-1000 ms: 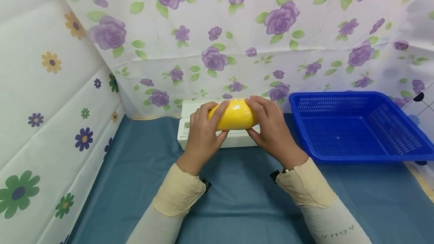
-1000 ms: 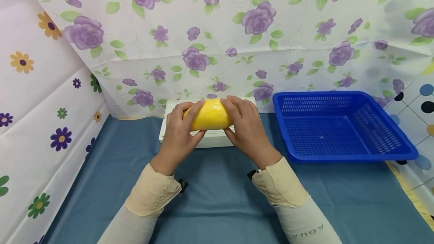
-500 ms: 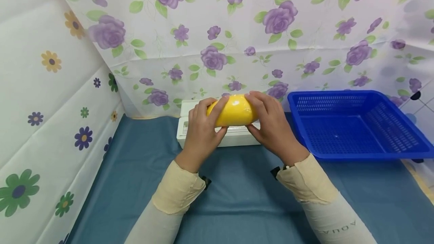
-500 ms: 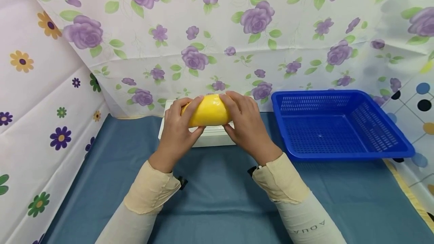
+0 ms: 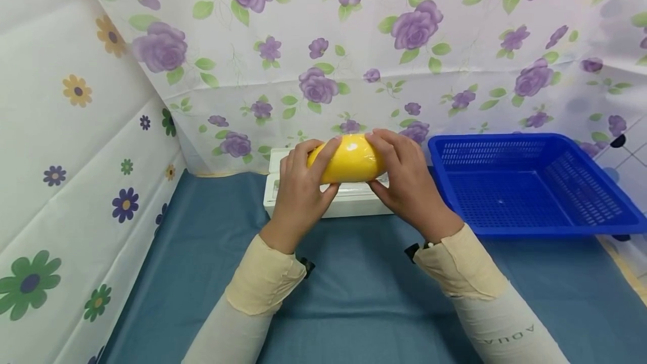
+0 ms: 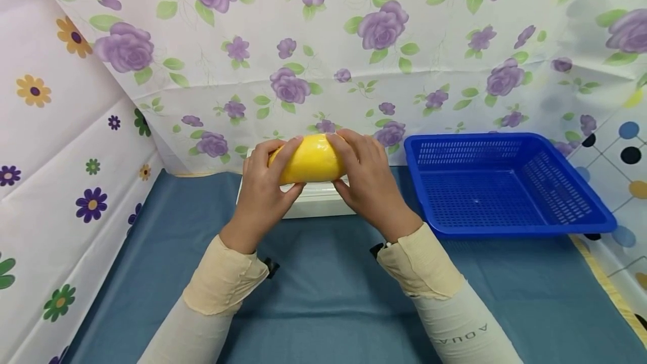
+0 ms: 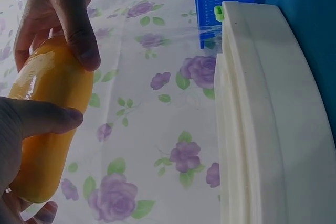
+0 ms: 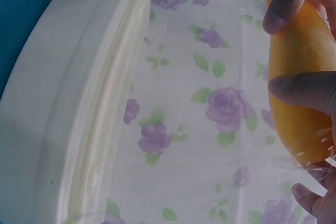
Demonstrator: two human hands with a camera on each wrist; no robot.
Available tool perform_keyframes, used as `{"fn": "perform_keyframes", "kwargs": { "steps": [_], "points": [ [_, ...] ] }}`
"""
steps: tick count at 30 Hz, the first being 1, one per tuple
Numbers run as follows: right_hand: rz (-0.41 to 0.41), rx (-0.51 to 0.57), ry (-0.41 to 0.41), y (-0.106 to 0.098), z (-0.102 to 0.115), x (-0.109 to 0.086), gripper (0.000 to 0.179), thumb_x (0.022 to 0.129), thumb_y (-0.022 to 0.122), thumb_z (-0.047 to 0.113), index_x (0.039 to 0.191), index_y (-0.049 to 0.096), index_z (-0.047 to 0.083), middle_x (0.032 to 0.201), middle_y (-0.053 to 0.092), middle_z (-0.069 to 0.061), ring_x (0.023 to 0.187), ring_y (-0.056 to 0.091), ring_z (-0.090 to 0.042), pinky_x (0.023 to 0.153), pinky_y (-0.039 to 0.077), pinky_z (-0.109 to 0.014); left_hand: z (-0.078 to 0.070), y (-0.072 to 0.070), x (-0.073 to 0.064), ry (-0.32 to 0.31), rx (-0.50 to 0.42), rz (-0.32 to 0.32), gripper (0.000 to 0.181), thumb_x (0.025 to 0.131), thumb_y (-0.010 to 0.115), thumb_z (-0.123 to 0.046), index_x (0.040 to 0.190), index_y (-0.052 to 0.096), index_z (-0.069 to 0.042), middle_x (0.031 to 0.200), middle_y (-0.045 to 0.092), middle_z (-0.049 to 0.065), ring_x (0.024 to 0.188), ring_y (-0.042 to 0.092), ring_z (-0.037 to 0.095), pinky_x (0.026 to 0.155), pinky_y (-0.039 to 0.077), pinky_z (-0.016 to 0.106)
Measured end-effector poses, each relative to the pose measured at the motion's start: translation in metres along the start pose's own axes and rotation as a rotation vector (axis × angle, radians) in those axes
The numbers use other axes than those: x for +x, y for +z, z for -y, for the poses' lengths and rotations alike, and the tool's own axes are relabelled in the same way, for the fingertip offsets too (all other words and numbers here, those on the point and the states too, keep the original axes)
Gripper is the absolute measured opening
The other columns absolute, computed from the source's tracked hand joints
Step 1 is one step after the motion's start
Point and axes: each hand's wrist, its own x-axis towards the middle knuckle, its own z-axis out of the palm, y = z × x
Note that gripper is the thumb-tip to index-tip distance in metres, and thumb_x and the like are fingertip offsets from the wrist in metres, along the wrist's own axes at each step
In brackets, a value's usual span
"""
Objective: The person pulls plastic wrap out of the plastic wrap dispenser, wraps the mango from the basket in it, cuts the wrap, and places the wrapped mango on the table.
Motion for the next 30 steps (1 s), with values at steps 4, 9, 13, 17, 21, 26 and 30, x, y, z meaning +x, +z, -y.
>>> {"fn": "perform_keyframes", "kwargs": {
  "steps": [4,9,13,17,21,26,30],
  "points": [
    [0.000,0.002,-0.002,-0.002,0.001,0.001,0.090,0.075,0.089,0.006,0.148,0.037,0.008,0.146,0.045,-0.020,0.128,0.048,-0.040,0.111,0.037,-0.060,-0.002,-0.002,0.001,-0.002,-0.004,-0.007,0.081,0.078,0.087,-0.014,0.147,0.046,-0.022,0.131,0.049,0.016,0.113,0.055,0.034,0.096,0.043,0.052],
    [0.001,0.005,-0.003,-0.006,0.003,0.004,0.091,0.075,0.088,0.005,0.149,0.036,0.009,0.147,0.044,-0.020,0.129,0.048,-0.040,0.111,0.036,-0.060,-0.003,-0.005,0.003,-0.006,-0.015,-0.013,0.080,0.079,0.086,-0.013,0.147,0.046,-0.022,0.131,0.049,0.016,0.116,0.054,0.034,0.097,0.042,0.051],
    [-0.001,-0.001,-0.002,-0.009,0.004,0.005,0.091,0.075,0.089,0.005,0.149,0.036,0.010,0.147,0.045,-0.020,0.128,0.048,-0.040,0.111,0.036,-0.060,-0.004,-0.007,0.003,-0.003,-0.025,-0.025,0.079,0.079,0.086,-0.013,0.147,0.046,-0.022,0.131,0.049,0.016,0.117,0.054,0.034,0.098,0.042,0.052],
    [-0.008,-0.005,-0.002,-0.012,0.006,0.006,0.091,0.074,0.089,0.005,0.149,0.037,0.010,0.147,0.045,-0.019,0.128,0.049,-0.039,0.111,0.037,-0.060,-0.006,-0.010,0.003,0.007,-0.034,-0.036,0.079,0.079,0.086,-0.013,0.147,0.046,-0.021,0.132,0.048,0.017,0.117,0.054,0.034,0.098,0.041,0.053],
    [-0.018,-0.003,-0.007,-0.014,0.007,0.007,0.091,0.073,0.089,0.003,0.149,0.038,0.009,0.147,0.045,-0.020,0.128,0.049,-0.040,0.110,0.037,-0.059,-0.008,-0.013,0.004,0.014,-0.040,-0.041,0.079,0.079,0.086,-0.013,0.147,0.046,-0.021,0.132,0.049,0.017,0.115,0.054,0.034,0.098,0.041,0.053],
    [-0.031,0.005,-0.014,-0.016,0.009,0.008,0.090,0.073,0.088,0.002,0.148,0.039,0.008,0.147,0.045,-0.021,0.129,0.048,-0.040,0.111,0.037,-0.059,-0.009,-0.017,0.006,0.023,-0.042,-0.057,0.078,0.079,0.086,-0.012,0.146,0.048,-0.021,0.131,0.050,0.016,0.114,0.054,0.035,0.099,0.041,0.053],
    [-0.041,0.008,-0.022,-0.018,0.011,0.009,0.091,0.073,0.088,0.001,0.149,0.038,0.008,0.148,0.044,-0.021,0.128,0.049,-0.040,0.110,0.039,-0.059,-0.011,-0.020,0.007,0.030,-0.052,-0.073,0.077,0.079,0.086,-0.011,0.146,0.048,-0.021,0.131,0.050,0.016,0.114,0.053,0.035,0.099,0.041,0.053]
  ]
}}
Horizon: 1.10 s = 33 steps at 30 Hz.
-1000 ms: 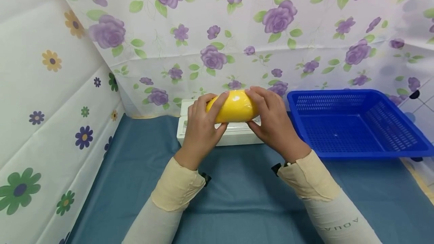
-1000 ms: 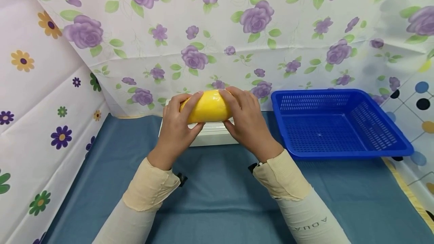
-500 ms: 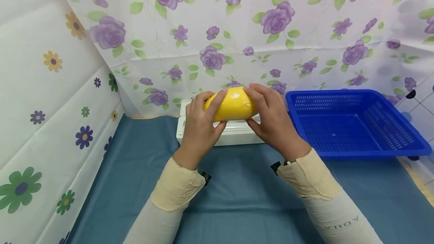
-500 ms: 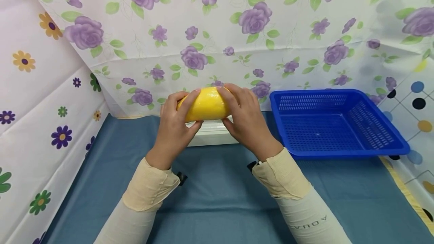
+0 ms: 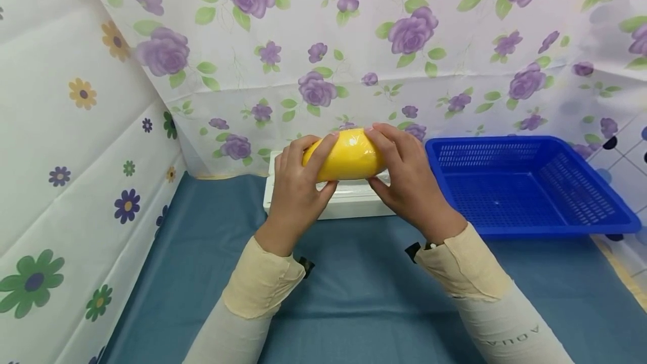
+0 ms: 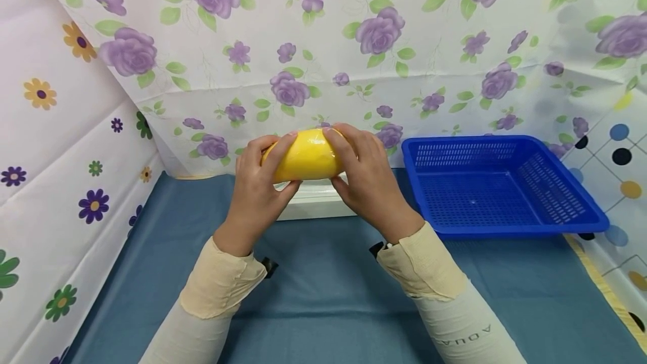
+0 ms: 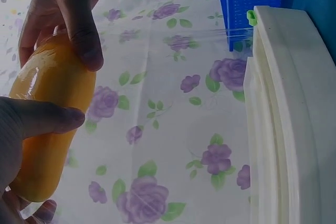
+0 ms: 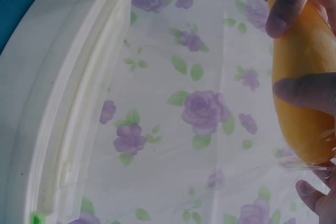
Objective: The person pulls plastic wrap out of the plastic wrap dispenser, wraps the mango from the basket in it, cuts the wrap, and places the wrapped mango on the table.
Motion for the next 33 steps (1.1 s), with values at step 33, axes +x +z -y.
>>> {"fn": "perform_keyframes", "kwargs": {
  "steps": [33],
  "points": [
    [-0.031,-0.009,-0.057,-0.029,0.014,0.007,0.094,0.071,0.088,-0.002,0.149,0.037,0.008,0.148,0.043,-0.024,0.130,0.047,-0.043,0.108,0.042,-0.058,-0.017,-0.026,0.006,0.067,-0.005,-0.022,0.075,0.081,0.083,-0.011,0.147,0.048,-0.022,0.133,0.049,0.016,0.114,0.051,0.034,0.095,0.041,0.049]
  ]
}}
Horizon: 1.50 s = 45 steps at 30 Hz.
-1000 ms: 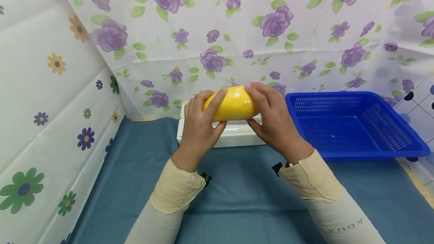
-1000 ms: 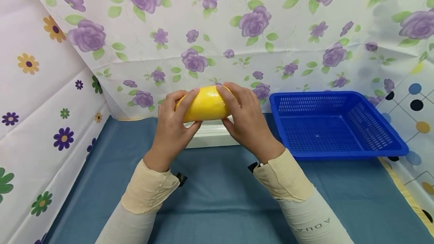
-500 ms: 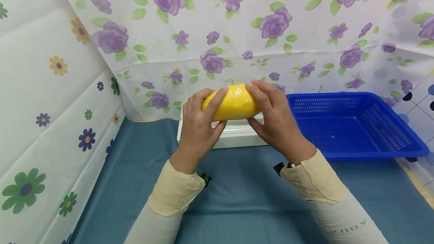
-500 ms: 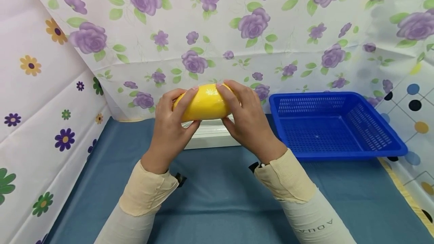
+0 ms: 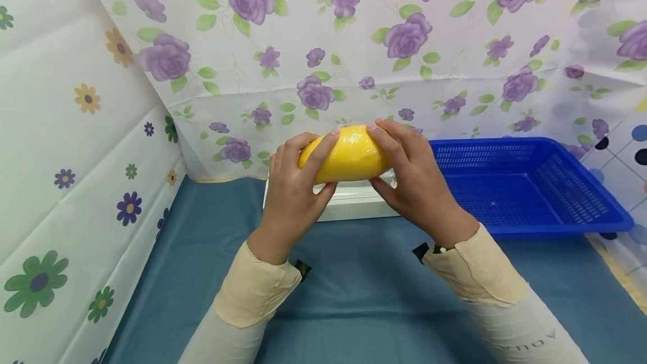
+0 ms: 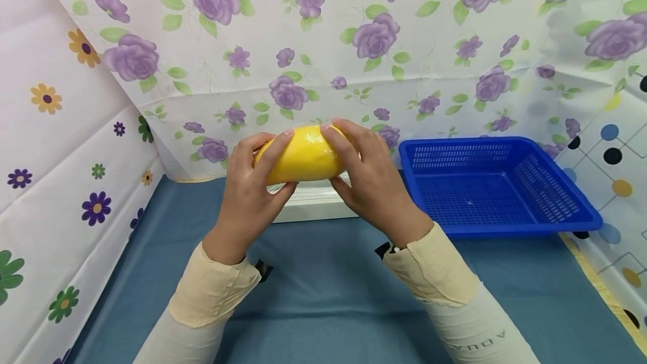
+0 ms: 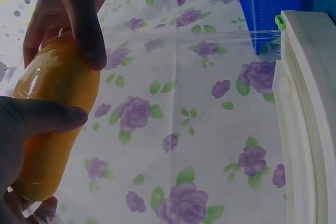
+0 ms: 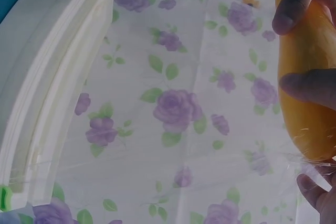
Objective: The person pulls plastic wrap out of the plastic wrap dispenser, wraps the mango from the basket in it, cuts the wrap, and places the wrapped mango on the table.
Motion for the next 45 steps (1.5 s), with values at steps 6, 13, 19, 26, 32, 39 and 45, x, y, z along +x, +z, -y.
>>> {"fn": "perform_keyframes", "kwargs": {
  "steps": [6,13,19,26,32,39,45],
  "points": [
    [0.023,-0.001,-0.015,-0.007,0.002,-0.001,0.093,0.072,0.089,0.001,0.149,0.038,0.009,0.147,0.043,-0.023,0.131,0.047,-0.041,0.107,0.043,-0.057,-0.004,-0.006,-0.001,0.008,0.006,0.019,0.077,0.081,0.084,-0.013,0.148,0.047,-0.023,0.132,0.049,0.016,0.111,0.052,0.034,0.093,0.041,0.049],
    [0.043,0.008,-0.037,-0.016,0.007,-0.006,0.090,0.073,0.089,0.003,0.148,0.040,0.007,0.144,0.046,-0.024,0.130,0.048,-0.041,0.106,0.046,-0.056,-0.013,-0.016,-0.003,0.021,0.036,0.055,0.078,0.079,0.086,-0.017,0.146,0.047,-0.022,0.130,0.051,0.017,0.109,0.055,0.034,0.086,0.043,0.047],
    [0.081,0.018,-0.039,-0.020,0.011,-0.014,0.092,0.069,0.091,0.004,0.147,0.041,0.007,0.142,0.047,-0.023,0.128,0.050,-0.038,0.104,0.050,-0.054,-0.021,-0.024,-0.008,0.016,0.061,0.110,0.081,0.077,0.089,-0.018,0.145,0.046,-0.022,0.127,0.053,0.017,0.109,0.057,0.034,0.086,0.046,0.049],
    [0.153,0.044,-0.038,-0.025,0.017,-0.028,0.093,0.070,0.092,0.006,0.148,0.041,0.007,0.142,0.048,-0.022,0.126,0.052,-0.036,0.100,0.053,-0.051,-0.028,-0.032,-0.016,0.040,0.091,0.193,0.080,0.076,0.089,-0.022,0.142,0.045,-0.021,0.117,0.056,0.014,0.098,0.058,0.029,0.078,0.048,0.046],
    [0.223,0.053,-0.014,-0.029,0.022,-0.049,0.095,0.070,0.092,0.014,0.149,0.040,0.008,0.142,0.049,-0.020,0.123,0.054,-0.033,0.098,0.055,-0.049,-0.035,-0.034,-0.027,0.072,0.115,0.300,0.081,0.075,0.090,-0.028,0.142,0.045,-0.020,0.114,0.056,0.011,0.091,0.060,0.027,0.078,0.049,0.044],
    [0.271,0.045,-0.011,-0.027,0.027,-0.069,0.099,0.067,0.096,0.021,0.149,0.042,0.008,0.137,0.053,-0.019,0.115,0.058,-0.031,0.092,0.058,-0.046,-0.040,-0.035,-0.040,0.086,0.135,0.403,0.085,0.073,0.091,-0.035,0.143,0.046,-0.019,0.113,0.057,0.010,0.090,0.060,0.026,0.081,0.046,0.041],
    [0.313,0.037,-0.014,-0.025,0.031,-0.079,0.100,0.066,0.096,0.025,0.149,0.042,0.009,0.135,0.054,-0.018,0.114,0.059,-0.030,0.093,0.058,-0.045,-0.042,-0.034,-0.049,0.092,0.130,0.449,0.084,0.073,0.091,-0.036,0.141,0.046,-0.018,0.110,0.059,0.008,0.090,0.059,0.024,0.081,0.047,0.040]
  ]
}}
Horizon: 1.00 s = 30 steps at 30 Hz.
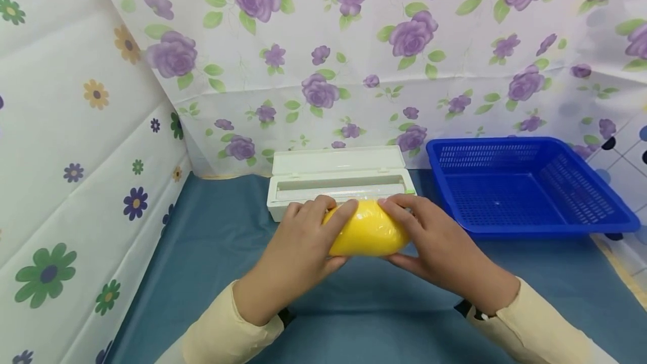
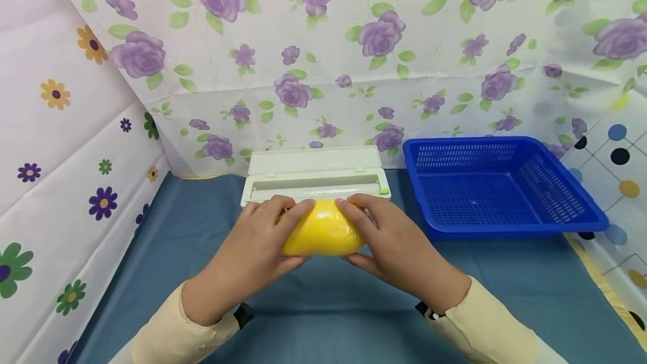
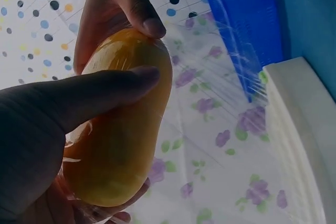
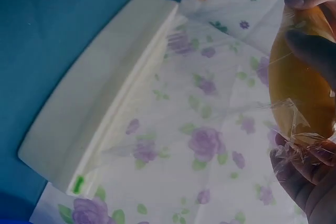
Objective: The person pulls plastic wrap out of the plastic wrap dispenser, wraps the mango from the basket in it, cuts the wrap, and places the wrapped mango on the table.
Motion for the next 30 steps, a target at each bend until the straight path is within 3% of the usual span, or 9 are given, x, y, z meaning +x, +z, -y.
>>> {"fn": "perform_keyframes", "kwargs": {
  "steps": [12,22,30],
  "points": [
    [0.058,0.014,-0.005,0.023,0.007,-0.023,0.102,0.063,0.097,0.031,0.147,0.044,0.009,0.131,0.056,-0.014,0.110,0.062,-0.027,0.092,0.058,-0.043,-0.006,0.016,-0.019,-0.007,0.011,0.197,0.091,0.073,0.088,-0.050,0.145,0.042,-0.019,0.109,0.058,0.003,0.094,0.057,0.016,0.079,0.040,0.034],
    [0.134,0.053,0.038,0.048,0.009,-0.040,0.096,0.069,0.093,0.037,0.147,0.045,0.010,0.130,0.057,-0.009,0.109,0.061,-0.020,0.093,0.057,-0.041,-0.009,0.041,-0.029,-0.031,0.034,0.300,0.093,0.069,0.090,-0.051,0.143,0.044,-0.017,0.105,0.057,0.002,0.088,0.060,0.015,0.075,0.038,0.032],
    [0.144,0.063,0.052,0.063,0.008,-0.047,0.092,0.071,0.091,0.041,0.146,0.046,0.010,0.129,0.057,-0.008,0.109,0.062,-0.020,0.092,0.057,-0.041,-0.008,0.055,-0.035,-0.046,0.005,0.332,0.090,0.071,0.090,-0.048,0.142,0.046,-0.016,0.105,0.059,0.003,0.087,0.057,0.015,0.076,0.040,0.035]
  ]
}}
